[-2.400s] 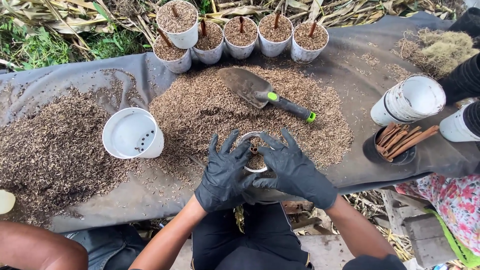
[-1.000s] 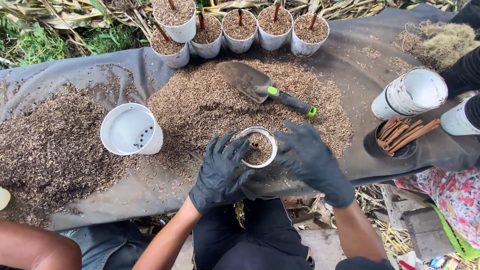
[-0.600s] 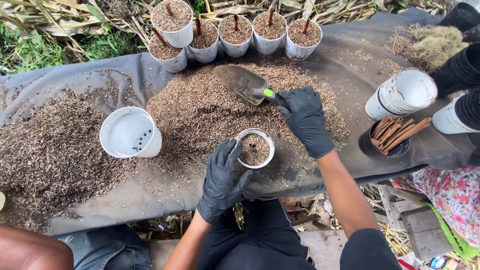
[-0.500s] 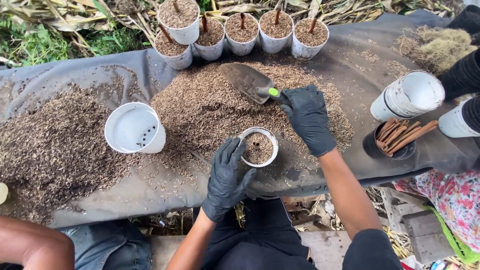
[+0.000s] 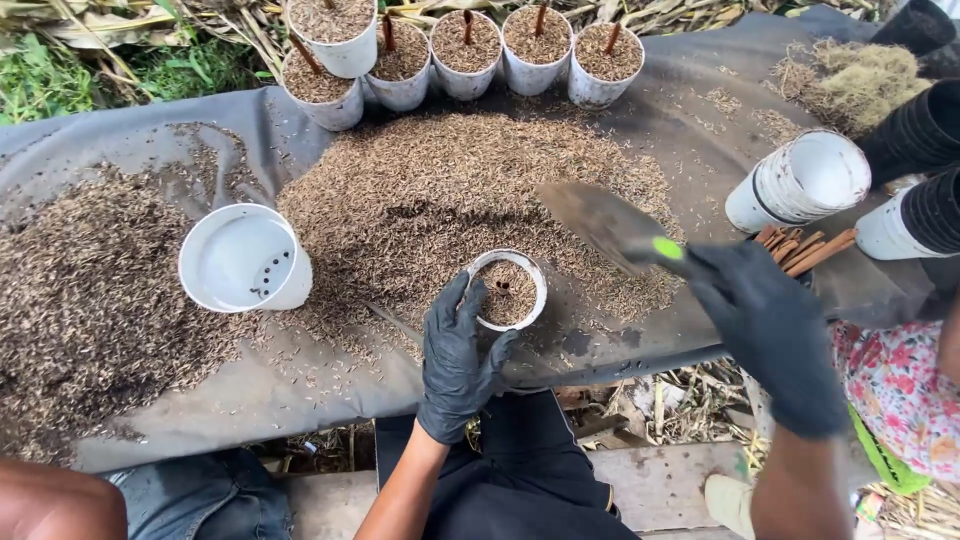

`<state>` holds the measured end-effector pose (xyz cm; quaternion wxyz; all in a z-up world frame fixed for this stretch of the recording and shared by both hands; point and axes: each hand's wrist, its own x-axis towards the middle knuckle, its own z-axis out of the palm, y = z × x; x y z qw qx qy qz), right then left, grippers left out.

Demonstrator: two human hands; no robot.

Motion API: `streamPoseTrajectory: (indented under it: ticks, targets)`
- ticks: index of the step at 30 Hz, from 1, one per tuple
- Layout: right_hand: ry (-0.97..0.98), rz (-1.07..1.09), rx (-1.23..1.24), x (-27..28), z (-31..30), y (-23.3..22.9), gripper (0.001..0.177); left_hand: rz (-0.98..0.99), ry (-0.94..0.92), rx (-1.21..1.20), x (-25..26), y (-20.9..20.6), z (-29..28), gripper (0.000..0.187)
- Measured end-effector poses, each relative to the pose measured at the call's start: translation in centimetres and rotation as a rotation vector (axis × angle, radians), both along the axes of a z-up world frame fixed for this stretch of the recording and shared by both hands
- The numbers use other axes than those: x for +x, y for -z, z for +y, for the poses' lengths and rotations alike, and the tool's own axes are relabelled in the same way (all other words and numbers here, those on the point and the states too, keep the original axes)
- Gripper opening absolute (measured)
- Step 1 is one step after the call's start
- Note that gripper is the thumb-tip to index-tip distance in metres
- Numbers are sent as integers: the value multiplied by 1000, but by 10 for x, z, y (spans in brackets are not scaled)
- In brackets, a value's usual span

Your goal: The person fills a white plastic cup with soil using a trowel, inserts a cinnamon stick cutting into the soil, and then covers the cutting with more soil. The person uses a spray bottle to moisten the soil in the cup and other nearby cups.

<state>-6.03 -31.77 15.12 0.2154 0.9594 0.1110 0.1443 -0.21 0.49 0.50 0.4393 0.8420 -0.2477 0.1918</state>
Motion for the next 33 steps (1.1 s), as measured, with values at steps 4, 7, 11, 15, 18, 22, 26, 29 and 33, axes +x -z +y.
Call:
streamPoseTrajectory:
  ticks: [4,7,11,15,18,22,26,29,33]
  targets:
    - [377,230,345,-72,-32,5,46,0,-8,-19,1,1,0,72]
    - [522,413,415,-103,-40,13,45,-22,-3,-36,1,-2,-1,70]
    - [492,501,405,-94,-27,25,55,19,-2,-55,-1,-3,-4,71]
    - [497,475,633,-28,24,23,48,44,0,-61,-2,-8,-5,69]
    - [223,353,516,22,40,60,41,43,-3,-44,-3,-8,-4,69]
    - [236,335,507,44,50,61,35,35,24,-79,-1,-8,1,74]
    - [156,266,526,31,29,68,38,148,132,-74,10,-10,8,88]
    - [75,158,511,14,-4,83,36,197,154,17,17,-20,7,97]
    - [1,67,560,1,-15,55,34,230,107,69,25,-19,6,95]
